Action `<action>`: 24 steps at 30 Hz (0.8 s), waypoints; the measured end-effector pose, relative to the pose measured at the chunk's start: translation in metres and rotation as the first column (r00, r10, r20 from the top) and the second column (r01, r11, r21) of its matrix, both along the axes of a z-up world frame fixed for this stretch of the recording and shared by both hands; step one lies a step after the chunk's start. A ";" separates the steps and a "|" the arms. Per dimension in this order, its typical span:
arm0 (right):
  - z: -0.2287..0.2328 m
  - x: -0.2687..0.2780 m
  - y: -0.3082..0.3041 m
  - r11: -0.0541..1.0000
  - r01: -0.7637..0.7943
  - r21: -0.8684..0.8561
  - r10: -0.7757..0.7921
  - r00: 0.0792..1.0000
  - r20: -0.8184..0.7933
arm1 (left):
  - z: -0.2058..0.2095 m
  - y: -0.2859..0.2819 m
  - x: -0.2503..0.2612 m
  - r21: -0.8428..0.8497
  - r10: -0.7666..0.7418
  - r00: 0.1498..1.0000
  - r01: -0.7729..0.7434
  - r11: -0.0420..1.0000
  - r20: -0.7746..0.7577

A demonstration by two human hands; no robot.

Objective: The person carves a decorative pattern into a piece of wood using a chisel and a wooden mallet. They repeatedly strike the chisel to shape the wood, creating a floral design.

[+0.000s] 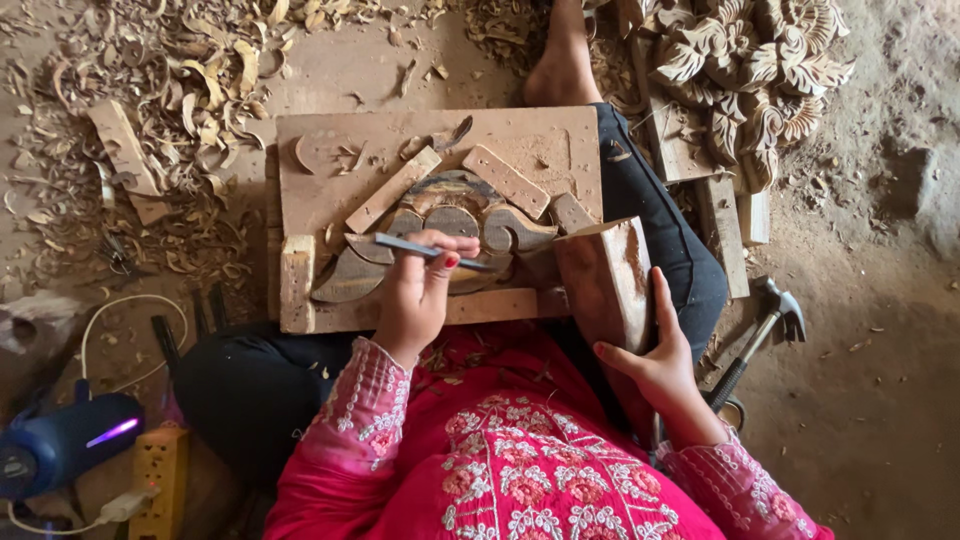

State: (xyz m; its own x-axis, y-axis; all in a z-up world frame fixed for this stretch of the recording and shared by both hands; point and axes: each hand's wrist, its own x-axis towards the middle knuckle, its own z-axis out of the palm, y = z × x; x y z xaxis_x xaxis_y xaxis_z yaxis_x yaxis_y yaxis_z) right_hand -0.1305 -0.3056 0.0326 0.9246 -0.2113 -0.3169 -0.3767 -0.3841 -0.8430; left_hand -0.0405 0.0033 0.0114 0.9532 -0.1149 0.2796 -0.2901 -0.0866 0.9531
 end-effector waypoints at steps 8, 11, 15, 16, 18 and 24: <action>0.003 0.003 -0.004 0.997 -0.063 -0.038 0.065 0.996 0.066 | -0.011 0.019 0.002 0.339 0.224 0.947 -0.138 0.931 -0.229; 0.010 0.014 -0.004 0.994 -0.081 -0.076 0.085 0.995 0.051 | -0.008 0.025 -0.001 0.209 0.300 0.947 -0.272 0.939 -0.117; 0.016 0.025 0.004 0.941 -0.164 -0.297 0.188 0.981 0.053 | -0.006 0.021 0.017 -0.004 0.297 0.953 -0.298 0.955 -0.060; 0.016 0.027 0.008 0.914 -0.188 -0.359 0.217 0.975 0.041 | -0.006 0.020 0.024 0.001 0.286 0.957 -0.287 0.958 -0.039; 0.017 0.026 0.016 0.885 -0.201 -0.419 0.216 0.976 -0.013 | -0.005 0.015 0.037 0.054 0.201 0.980 -0.201 0.978 -0.004; 0.016 0.024 0.025 0.843 -0.196 -0.502 0.268 0.960 0.076 | 0.003 0.003 0.062 0.342 0.217 0.968 -0.163 0.925 -0.127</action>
State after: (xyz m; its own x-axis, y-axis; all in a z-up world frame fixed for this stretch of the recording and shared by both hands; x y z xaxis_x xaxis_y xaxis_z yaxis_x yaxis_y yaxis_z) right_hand -0.1067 -0.2807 0.0491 0.9922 -0.0778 -0.0970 -0.1191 -0.8184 -0.5622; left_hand 0.0213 0.0064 0.0146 0.9949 0.0140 0.1004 -0.0841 -0.4394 0.8944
